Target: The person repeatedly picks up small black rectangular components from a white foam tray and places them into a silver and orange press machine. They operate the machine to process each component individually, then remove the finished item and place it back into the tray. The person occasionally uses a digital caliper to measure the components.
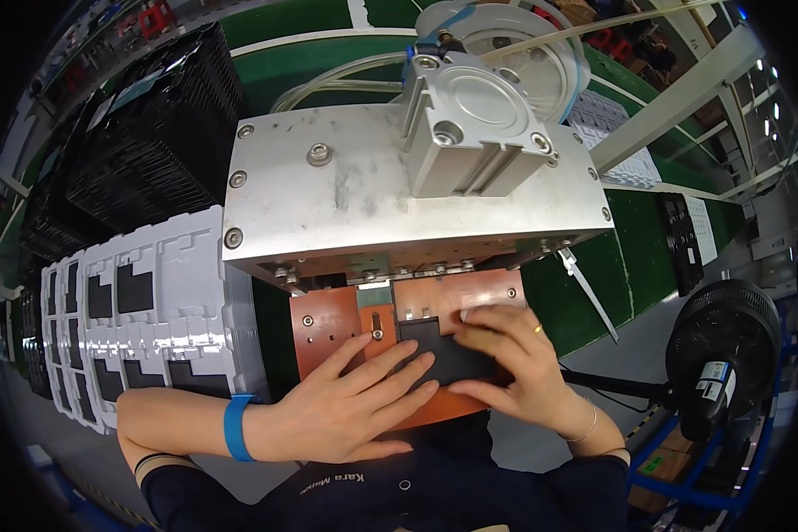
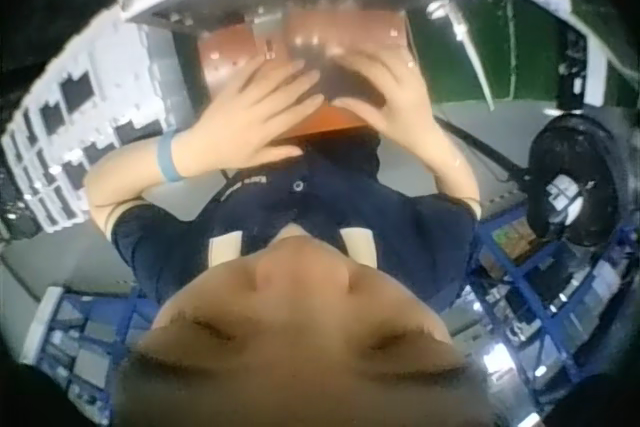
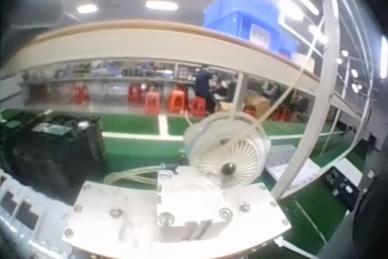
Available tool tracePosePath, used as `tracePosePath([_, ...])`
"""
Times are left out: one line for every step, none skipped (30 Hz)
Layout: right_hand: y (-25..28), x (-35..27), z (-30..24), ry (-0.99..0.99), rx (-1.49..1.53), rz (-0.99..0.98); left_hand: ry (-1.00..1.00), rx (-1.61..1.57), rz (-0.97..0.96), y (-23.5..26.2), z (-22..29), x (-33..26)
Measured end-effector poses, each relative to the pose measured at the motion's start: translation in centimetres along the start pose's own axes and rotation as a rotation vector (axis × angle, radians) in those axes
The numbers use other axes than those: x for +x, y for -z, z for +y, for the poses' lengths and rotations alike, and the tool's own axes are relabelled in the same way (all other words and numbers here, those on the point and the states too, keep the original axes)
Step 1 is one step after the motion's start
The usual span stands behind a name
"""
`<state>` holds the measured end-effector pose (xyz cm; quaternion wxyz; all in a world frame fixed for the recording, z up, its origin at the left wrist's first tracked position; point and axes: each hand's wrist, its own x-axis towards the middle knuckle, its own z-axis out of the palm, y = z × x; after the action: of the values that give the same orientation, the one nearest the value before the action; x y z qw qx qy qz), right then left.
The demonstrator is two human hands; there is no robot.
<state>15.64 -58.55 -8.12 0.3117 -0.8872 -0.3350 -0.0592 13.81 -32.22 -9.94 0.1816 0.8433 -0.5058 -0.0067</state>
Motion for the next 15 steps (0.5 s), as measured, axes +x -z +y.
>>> tracePosePath([-0.4, -0.4, 0.5, 0.037, -0.032, -0.055, 0.005, 0.012, -0.004, -0.1, 0.0, -0.1])
tracePosePath([-0.5, -0.5, 0.6, 0.048, -0.040, -0.044, 0.015, -0.007, -0.010, -0.1, 0.0, -0.1])
tracePosePath([-0.7, -0.5, 0.8, 0.061, -0.048, -0.034, 0.025, -0.025, -0.017, 0.1, 0.0, -0.1])
tracePosePath([-0.8, -0.4, 0.9, 0.074, -0.055, -0.024, 0.036, -0.043, -0.022, 0.2, 0.0, -0.1])
tracePosePath([-0.8, 0.0, 1.2, 0.077, -0.049, -0.017, 0.047, -0.045, -0.008, 0.4, -0.2, 0.0])
tracePosePath([-0.8, 0.6, 1.5, 0.081, -0.042, -0.010, 0.059, -0.048, 0.007, 0.7, -0.6, 0.2])
tracePosePath([-0.8, 1.1, 1.8, 0.085, -0.035, -0.004, 0.071, -0.051, 0.023, 0.9, -0.9, 0.4])
tracePosePath([-0.8, 1.5, 2.0, 0.092, -0.027, 0.002, 0.085, -0.035, 0.021, 0.9, -1.3, 0.5])
tracePosePath([-0.8, 2.0, 2.3, 0.100, -0.018, 0.008, 0.099, -0.020, 0.020, 1.0, -1.8, 0.7])
tracePosePath([-0.9, 2.3, 2.5, 0.107, -0.010, 0.014, 0.112, -0.004, 0.019, 0.9, -2.2, 0.7])
tracePosePath([-0.9, 2.4, 2.6, 0.106, -0.008, 0.007, 0.109, -0.002, 0.029, 0.7, -2.3, 0.6])
tracePosePath([-0.9, 2.5, 2.6, 0.105, -0.008, 0.001, 0.109, -0.005, 0.035, 0.7, -2.3, 0.6])
tracePosePath([-0.8, 2.5, 2.6, 0.104, -0.007, -0.005, 0.109, -0.007, 0.041, 0.7, -2.3, 0.6])
tracePosePath([-0.8, 2.6, 2.6, 0.106, -0.001, -0.006, 0.108, -0.011, 0.046, 0.6, -2.3, 0.6])
tracePosePath([-0.8, 2.6, 2.7, 0.108, 0.005, -0.008, 0.111, -0.021, 0.046, 0.6, -2.3, 0.6])
